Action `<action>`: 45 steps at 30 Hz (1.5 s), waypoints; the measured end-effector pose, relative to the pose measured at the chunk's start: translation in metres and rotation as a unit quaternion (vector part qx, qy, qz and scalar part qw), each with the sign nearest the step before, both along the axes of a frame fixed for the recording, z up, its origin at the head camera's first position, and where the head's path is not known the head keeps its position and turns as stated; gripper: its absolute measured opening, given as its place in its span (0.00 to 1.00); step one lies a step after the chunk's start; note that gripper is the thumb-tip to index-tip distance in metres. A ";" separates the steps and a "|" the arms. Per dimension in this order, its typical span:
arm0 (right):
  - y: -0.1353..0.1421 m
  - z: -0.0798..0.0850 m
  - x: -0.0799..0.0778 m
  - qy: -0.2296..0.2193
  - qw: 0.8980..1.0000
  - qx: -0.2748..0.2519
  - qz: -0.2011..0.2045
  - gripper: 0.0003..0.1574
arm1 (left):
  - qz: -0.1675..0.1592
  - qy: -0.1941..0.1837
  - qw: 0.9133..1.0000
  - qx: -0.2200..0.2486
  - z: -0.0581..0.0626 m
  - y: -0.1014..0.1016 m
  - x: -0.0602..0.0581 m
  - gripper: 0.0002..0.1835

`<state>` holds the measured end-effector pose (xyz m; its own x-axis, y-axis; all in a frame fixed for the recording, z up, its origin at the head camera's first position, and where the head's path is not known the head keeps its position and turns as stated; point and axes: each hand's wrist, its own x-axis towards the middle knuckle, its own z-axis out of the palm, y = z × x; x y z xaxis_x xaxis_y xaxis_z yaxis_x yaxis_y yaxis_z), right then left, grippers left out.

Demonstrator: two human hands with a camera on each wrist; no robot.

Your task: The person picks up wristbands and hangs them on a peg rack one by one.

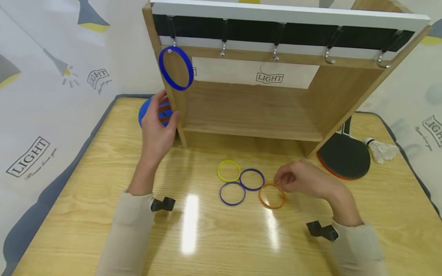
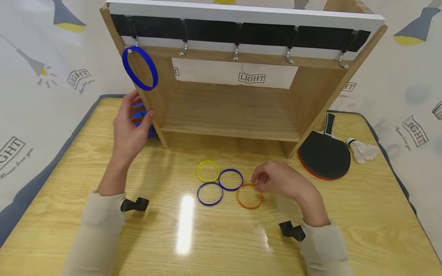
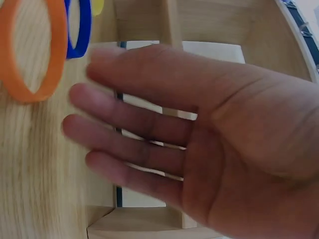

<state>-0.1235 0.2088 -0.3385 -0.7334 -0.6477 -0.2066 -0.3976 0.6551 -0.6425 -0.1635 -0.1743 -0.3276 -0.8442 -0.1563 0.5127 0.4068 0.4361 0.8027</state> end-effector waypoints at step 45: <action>0.005 -0.019 -0.008 0.002 0.999 0.054 -0.005 0.03 | 0.005 0.000 1.000 0.000 0.001 0.002 0.000 0.26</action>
